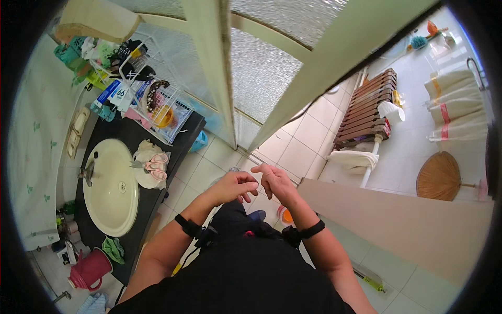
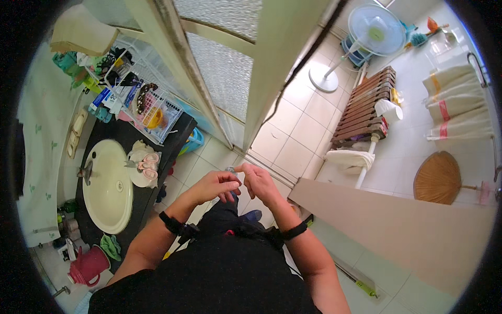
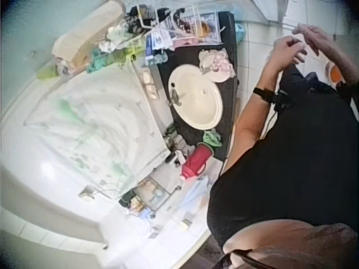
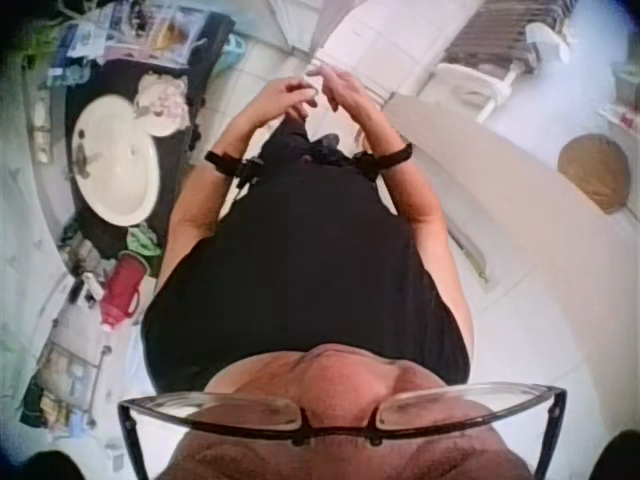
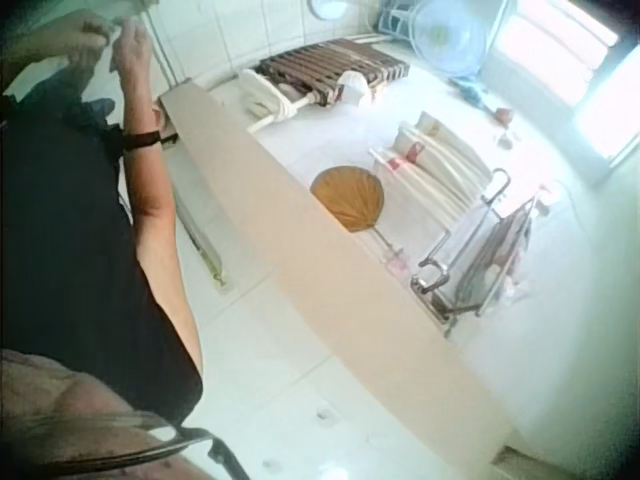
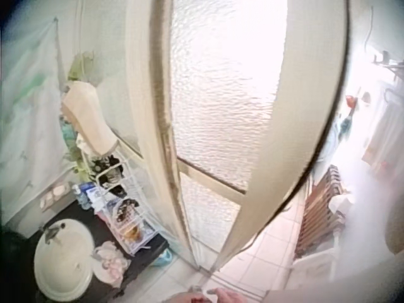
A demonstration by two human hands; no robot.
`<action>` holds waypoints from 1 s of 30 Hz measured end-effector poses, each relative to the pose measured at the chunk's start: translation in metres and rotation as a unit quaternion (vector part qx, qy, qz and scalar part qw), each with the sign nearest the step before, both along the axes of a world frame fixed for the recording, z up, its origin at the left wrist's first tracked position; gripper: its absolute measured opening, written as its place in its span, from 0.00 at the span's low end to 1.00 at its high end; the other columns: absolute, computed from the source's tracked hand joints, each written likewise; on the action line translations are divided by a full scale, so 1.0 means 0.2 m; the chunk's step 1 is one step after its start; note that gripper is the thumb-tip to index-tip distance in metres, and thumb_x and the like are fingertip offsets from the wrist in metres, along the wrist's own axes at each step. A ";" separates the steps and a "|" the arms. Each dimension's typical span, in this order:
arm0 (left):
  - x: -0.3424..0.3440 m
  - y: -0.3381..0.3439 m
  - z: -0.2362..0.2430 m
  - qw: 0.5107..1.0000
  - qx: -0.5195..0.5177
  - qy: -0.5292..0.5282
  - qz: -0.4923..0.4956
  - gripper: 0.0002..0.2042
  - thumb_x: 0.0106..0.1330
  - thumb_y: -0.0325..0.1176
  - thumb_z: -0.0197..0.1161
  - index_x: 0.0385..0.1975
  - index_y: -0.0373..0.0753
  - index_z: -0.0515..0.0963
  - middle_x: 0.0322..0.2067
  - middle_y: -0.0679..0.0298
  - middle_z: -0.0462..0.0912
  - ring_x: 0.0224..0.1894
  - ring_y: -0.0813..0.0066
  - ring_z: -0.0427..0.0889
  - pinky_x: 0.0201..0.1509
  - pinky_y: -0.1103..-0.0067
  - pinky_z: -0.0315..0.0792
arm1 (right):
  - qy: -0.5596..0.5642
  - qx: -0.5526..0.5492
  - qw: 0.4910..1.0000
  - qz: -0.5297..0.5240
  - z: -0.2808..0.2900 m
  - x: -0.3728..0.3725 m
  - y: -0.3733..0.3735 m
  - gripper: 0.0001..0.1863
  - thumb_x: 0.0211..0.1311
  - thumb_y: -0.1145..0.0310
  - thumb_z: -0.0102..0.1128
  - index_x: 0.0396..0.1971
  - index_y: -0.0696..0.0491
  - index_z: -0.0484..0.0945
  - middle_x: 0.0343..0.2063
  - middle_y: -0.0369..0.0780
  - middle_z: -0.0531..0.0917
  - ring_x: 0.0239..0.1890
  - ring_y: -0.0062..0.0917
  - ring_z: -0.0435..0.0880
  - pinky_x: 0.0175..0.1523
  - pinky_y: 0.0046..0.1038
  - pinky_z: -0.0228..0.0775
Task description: Repairing a sliding shower door by applying or adjusting weatherstripping tape on the frame.
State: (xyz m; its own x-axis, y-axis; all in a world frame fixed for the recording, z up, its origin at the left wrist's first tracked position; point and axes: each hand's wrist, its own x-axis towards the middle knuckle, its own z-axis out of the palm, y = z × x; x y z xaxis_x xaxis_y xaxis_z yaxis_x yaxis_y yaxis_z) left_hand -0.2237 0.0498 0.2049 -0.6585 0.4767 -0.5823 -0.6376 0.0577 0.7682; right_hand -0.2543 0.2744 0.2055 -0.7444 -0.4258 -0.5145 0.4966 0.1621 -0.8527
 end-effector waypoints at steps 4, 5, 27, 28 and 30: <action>-0.02 -0.10 -0.03 1.000 -0.020 -0.008 0.006 0.16 0.77 0.43 0.67 0.52 0.36 0.83 0.42 0.59 0.91 0.32 0.74 0.89 0.35 0.78 0.81 | -0.050 -0.047 0.997 0.020 0.01 -0.06 -0.05 0.35 0.89 0.43 0.37 0.58 0.61 0.81 0.18 0.30 0.71 0.15 0.16 0.70 0.25 0.22 0.65; -0.03 -0.13 -0.04 1.000 -0.019 -0.008 0.006 0.16 0.77 0.43 0.67 0.52 0.36 0.83 0.42 0.59 0.91 0.32 0.74 0.89 0.35 0.78 0.81 | -0.068 -0.052 0.996 0.015 0.01 -0.08 -0.07 0.37 0.88 0.40 0.36 0.58 0.61 0.81 0.19 0.30 0.71 0.15 0.17 0.71 0.25 0.22 0.66; -0.45 0.11 -0.09 0.982 -0.177 0.000 -0.063 0.15 0.79 0.44 0.66 0.46 0.36 0.84 0.38 0.63 0.92 0.30 0.76 0.89 0.29 0.79 0.78 | 0.162 0.250 0.947 -0.118 -0.55 -0.40 0.56 0.26 0.76 0.45 0.59 0.36 0.56 0.86 0.33 0.50 0.89 0.41 0.45 0.88 0.49 0.44 0.77; -0.47 0.13 -0.09 0.981 -0.187 0.002 -0.045 0.15 0.79 0.43 0.66 0.47 0.35 0.84 0.38 0.63 0.91 0.30 0.76 0.89 0.30 0.79 0.78 | 0.167 0.238 0.950 -0.114 -0.59 -0.44 0.61 0.26 0.76 0.45 0.59 0.36 0.56 0.86 0.33 0.50 0.89 0.41 0.45 0.88 0.49 0.44 0.77; -0.51 0.17 -0.06 0.979 -0.202 0.011 -0.004 0.18 0.78 0.44 0.67 0.53 0.34 0.83 0.39 0.62 0.91 0.32 0.75 0.90 0.31 0.78 0.80 | 0.191 0.249 0.941 -0.128 -0.70 -0.53 0.71 0.24 0.75 0.49 0.62 0.32 0.58 0.85 0.28 0.49 0.87 0.33 0.39 0.87 0.42 0.40 0.76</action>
State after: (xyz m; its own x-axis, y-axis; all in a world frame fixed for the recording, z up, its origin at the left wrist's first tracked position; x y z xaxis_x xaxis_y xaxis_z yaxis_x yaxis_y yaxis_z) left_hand -0.3253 0.0846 0.1938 -0.6693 0.2157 -0.7110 -0.6200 0.3653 0.6944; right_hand -0.3602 0.4172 0.0653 -0.9605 0.0158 -0.2779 0.2474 0.5061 -0.8262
